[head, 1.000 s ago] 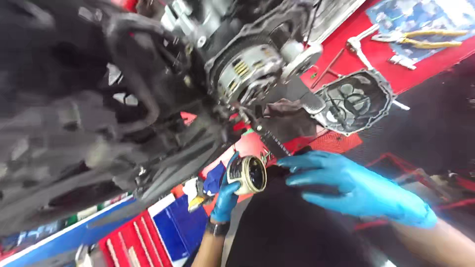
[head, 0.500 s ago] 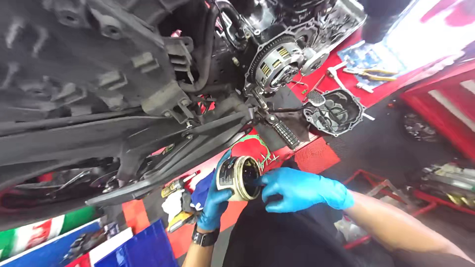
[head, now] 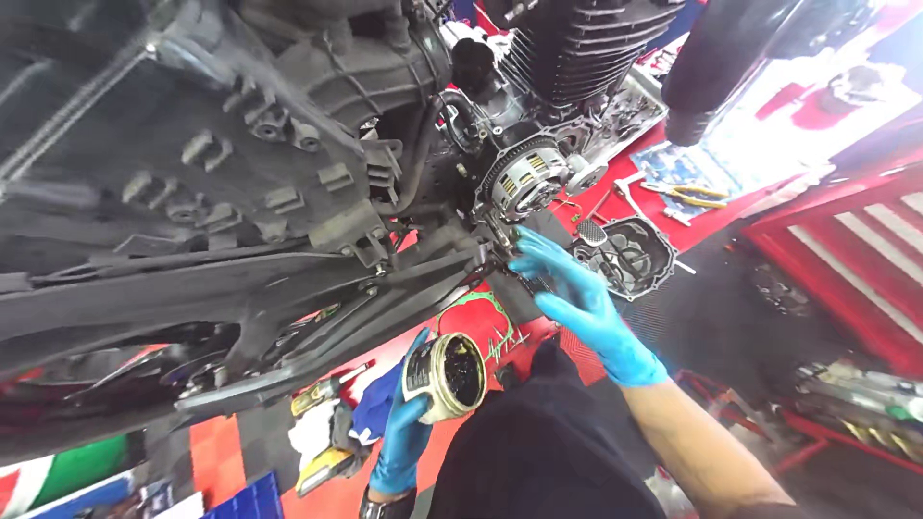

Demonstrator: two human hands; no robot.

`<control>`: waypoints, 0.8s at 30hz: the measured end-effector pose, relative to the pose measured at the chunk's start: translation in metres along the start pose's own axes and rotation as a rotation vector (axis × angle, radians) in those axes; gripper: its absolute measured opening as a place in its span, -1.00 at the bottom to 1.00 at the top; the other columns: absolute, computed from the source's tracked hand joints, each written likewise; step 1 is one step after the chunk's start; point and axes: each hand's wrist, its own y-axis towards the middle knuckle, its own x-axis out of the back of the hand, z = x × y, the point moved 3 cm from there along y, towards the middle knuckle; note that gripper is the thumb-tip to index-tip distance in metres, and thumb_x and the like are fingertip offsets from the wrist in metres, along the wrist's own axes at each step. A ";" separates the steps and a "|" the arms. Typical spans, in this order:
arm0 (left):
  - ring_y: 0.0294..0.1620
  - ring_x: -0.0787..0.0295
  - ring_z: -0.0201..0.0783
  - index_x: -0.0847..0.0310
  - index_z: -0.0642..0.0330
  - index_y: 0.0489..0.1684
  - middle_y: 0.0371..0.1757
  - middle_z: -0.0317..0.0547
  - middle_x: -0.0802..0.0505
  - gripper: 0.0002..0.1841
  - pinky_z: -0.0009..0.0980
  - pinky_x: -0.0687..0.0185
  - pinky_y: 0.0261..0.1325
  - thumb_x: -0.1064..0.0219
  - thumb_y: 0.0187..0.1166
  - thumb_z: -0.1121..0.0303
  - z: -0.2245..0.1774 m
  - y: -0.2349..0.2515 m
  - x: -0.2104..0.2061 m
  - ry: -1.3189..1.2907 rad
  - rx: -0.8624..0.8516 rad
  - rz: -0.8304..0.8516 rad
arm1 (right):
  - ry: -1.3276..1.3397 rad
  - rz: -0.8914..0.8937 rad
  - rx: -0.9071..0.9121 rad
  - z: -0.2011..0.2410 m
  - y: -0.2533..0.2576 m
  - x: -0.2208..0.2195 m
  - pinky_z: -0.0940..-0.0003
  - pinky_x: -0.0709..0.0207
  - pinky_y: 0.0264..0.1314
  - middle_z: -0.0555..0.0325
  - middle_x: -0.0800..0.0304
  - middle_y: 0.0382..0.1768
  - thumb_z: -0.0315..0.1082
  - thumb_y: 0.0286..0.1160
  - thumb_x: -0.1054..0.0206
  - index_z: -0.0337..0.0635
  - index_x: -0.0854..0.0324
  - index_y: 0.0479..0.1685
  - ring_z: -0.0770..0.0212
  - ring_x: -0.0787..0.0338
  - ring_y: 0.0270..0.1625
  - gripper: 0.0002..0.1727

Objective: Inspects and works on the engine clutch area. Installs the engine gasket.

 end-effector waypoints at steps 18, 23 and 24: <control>0.10 -0.89 -0.27 -0.56 0.03 0.39 0.09 -0.12 -0.91 -0.23 -0.23 -0.84 0.18 -0.72 0.01 0.18 0.012 -0.063 0.042 -0.030 -0.065 -0.391 | -0.357 -0.064 -0.047 -0.078 0.045 -0.044 0.07 -0.30 0.77 -0.24 -0.39 0.69 0.07 0.73 -0.13 -0.34 -0.58 0.42 -0.03 -0.41 0.74 -0.37; 0.16 -0.87 -0.22 -0.49 0.03 0.50 0.18 -0.06 -0.88 -0.16 -0.19 -0.81 0.23 -0.71 0.03 0.19 0.016 -0.067 0.050 -0.053 -0.066 -0.366 | -0.354 -0.060 -0.052 -0.073 0.046 -0.046 0.11 -0.30 0.77 -0.29 -0.35 0.70 0.06 0.72 -0.15 -0.36 -0.58 0.41 -0.04 -0.38 0.75 -0.37; 0.16 -0.87 -0.22 -0.49 0.04 0.50 0.18 -0.06 -0.88 -0.16 -0.19 -0.81 0.23 -0.71 0.03 0.20 0.015 -0.067 0.051 -0.055 -0.068 -0.363 | -0.373 -0.072 -0.047 -0.072 0.046 -0.047 0.11 -0.30 0.77 -0.29 -0.36 0.70 0.06 0.72 -0.17 -0.36 -0.59 0.40 -0.04 -0.38 0.75 -0.37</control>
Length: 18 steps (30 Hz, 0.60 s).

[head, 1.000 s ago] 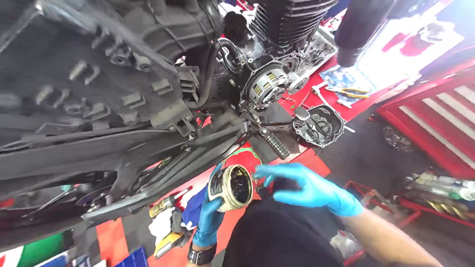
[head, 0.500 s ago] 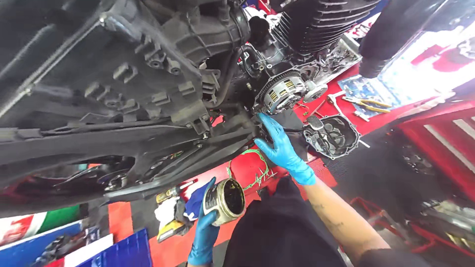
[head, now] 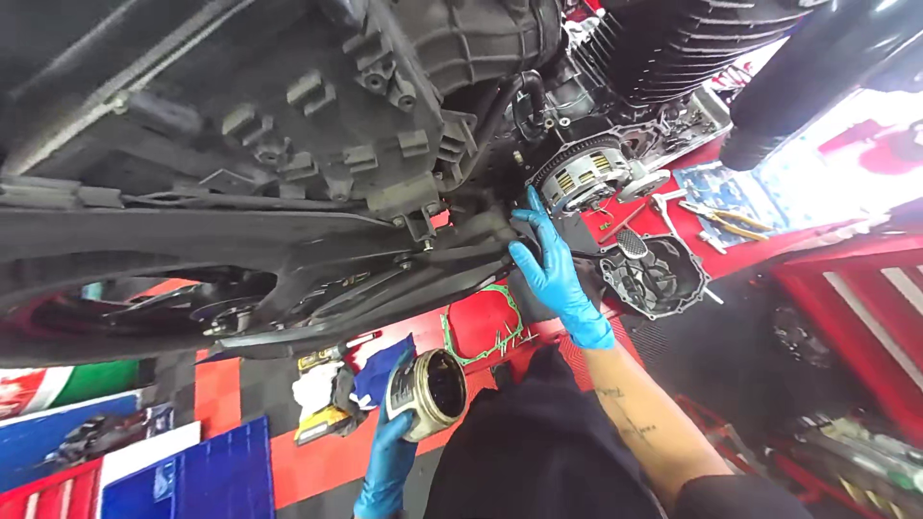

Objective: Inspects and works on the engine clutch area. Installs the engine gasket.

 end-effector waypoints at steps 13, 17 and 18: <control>0.07 -0.90 -0.29 -0.56 -0.03 0.40 0.08 -0.14 -0.92 -0.21 -0.24 -0.85 0.14 -0.73 -0.01 0.23 -0.005 -0.004 0.002 -0.015 -0.009 -0.042 | -0.298 -0.039 0.030 0.008 0.006 -0.006 0.00 -0.38 0.67 -0.24 -0.30 0.74 0.25 0.64 -0.18 -0.29 -0.56 0.49 -0.08 -0.52 0.66 -0.23; 0.07 -0.90 -0.28 -0.55 -0.01 0.41 0.08 -0.15 -0.91 -0.18 -0.23 -0.85 0.14 -0.74 -0.05 0.20 -0.007 -0.005 0.002 -0.004 -0.001 -0.065 | -0.307 -0.054 0.036 0.012 0.008 -0.005 0.03 -0.41 0.65 -0.27 -0.28 0.75 0.29 0.61 -0.19 -0.31 -0.55 0.49 -0.09 -0.53 0.64 -0.18; 0.08 -0.90 -0.28 -0.53 -0.01 0.41 0.08 -0.15 -0.91 -0.18 -0.23 -0.85 0.15 -0.74 -0.05 0.19 -0.008 -0.004 0.002 0.001 -0.001 -0.065 | -0.301 -0.067 0.042 0.014 0.009 -0.004 0.04 -0.42 0.65 -0.27 -0.27 0.75 0.29 0.61 -0.19 -0.31 -0.54 0.50 -0.09 -0.52 0.66 -0.18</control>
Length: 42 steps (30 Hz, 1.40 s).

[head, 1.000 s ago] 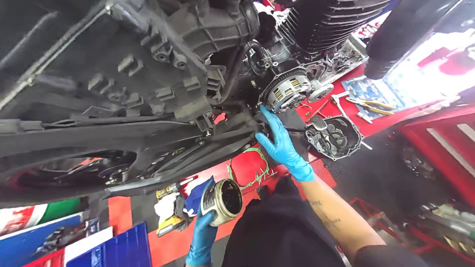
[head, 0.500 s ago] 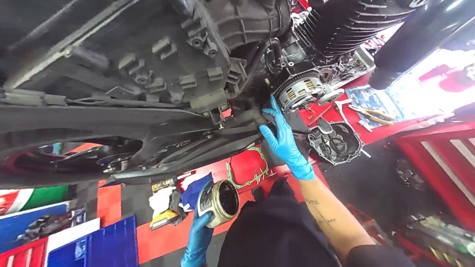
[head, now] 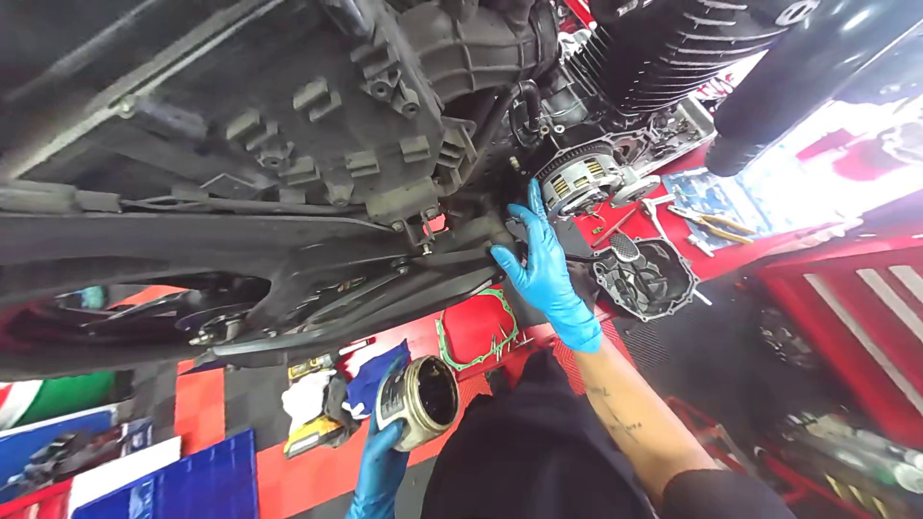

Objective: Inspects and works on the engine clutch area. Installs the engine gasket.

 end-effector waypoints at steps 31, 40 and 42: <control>-0.01 -0.92 -0.28 -0.70 -0.02 0.18 -0.02 -0.15 -0.94 -0.30 -0.21 -0.86 0.09 -0.78 -0.13 0.18 -0.004 0.008 0.011 -0.035 0.037 -0.063 | -0.603 -0.092 0.159 0.005 0.052 0.082 -0.48 0.29 0.81 0.02 -0.55 0.63 0.46 0.47 -0.19 -0.23 -0.21 0.81 -0.25 -0.22 0.82 0.09; 0.02 -0.92 -0.26 -0.69 -0.01 0.23 0.01 -0.12 -0.93 -0.31 -0.21 -0.85 0.12 -0.75 -0.07 0.23 -0.006 0.013 0.005 -0.067 0.031 -0.017 | -0.651 -0.141 0.152 -0.010 0.055 0.096 -0.59 0.47 0.77 0.02 -0.59 0.60 0.51 0.44 -0.14 -0.24 -0.17 0.82 -0.25 -0.16 0.84 0.13; 0.03 -0.92 -0.26 -0.70 -0.03 0.23 0.02 -0.13 -0.93 -0.33 -0.21 -0.85 0.13 -0.75 -0.05 0.23 -0.006 0.012 0.005 -0.069 0.031 -0.013 | -0.653 -0.132 0.149 -0.013 0.056 0.098 -0.59 0.48 0.77 0.01 -0.57 0.62 0.50 0.43 -0.17 -0.25 -0.17 0.83 -0.25 -0.14 0.85 0.14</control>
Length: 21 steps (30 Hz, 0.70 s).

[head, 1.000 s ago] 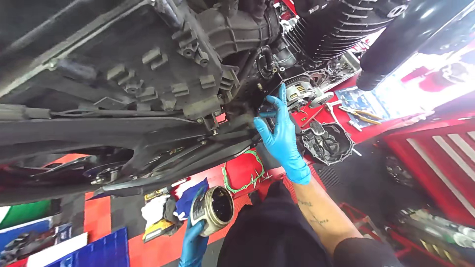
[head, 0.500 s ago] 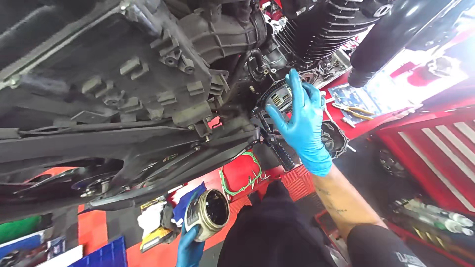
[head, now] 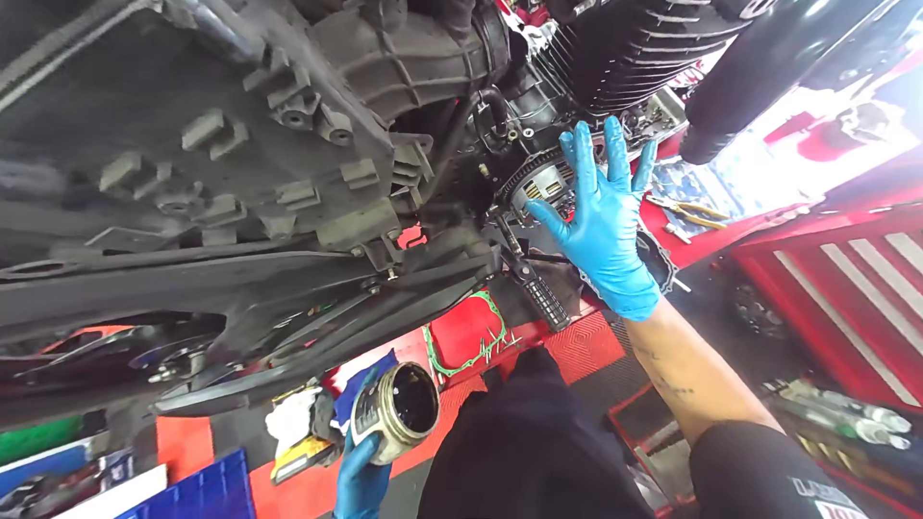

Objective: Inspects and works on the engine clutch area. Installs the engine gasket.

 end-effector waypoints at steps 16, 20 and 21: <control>0.03 -0.91 -0.27 -0.75 -0.06 0.17 0.00 -0.15 -0.94 -0.39 -0.21 -0.84 0.14 -0.72 -0.02 0.21 0.002 0.002 -0.001 0.015 -0.020 -0.019 | 0.028 0.044 -0.077 -0.031 -0.003 -0.006 -0.53 0.50 0.82 -0.02 -0.33 0.77 0.55 0.51 0.06 -0.26 -0.09 0.86 -0.13 -0.08 0.89 0.15; 0.02 -0.91 -0.27 -0.74 -0.04 0.16 0.00 -0.14 -0.94 -0.39 -0.19 -0.84 0.13 -0.73 -0.03 0.21 0.003 0.001 -0.006 0.022 -0.022 -0.033 | 0.052 0.048 -0.106 -0.039 -0.005 -0.005 -0.48 0.52 0.84 0.00 -0.30 0.79 0.56 0.53 0.15 -0.25 -0.11 0.85 -0.09 -0.03 0.91 0.14; 0.03 -0.91 -0.28 -0.74 -0.03 0.17 0.00 -0.14 -0.94 -0.39 -0.20 -0.84 0.14 -0.73 -0.04 0.22 0.003 0.002 -0.007 0.019 -0.018 -0.034 | 0.060 0.031 -0.100 -0.039 -0.006 -0.004 -0.48 0.52 0.84 0.01 -0.32 0.78 0.55 0.54 0.14 -0.26 -0.14 0.84 -0.09 -0.04 0.91 0.13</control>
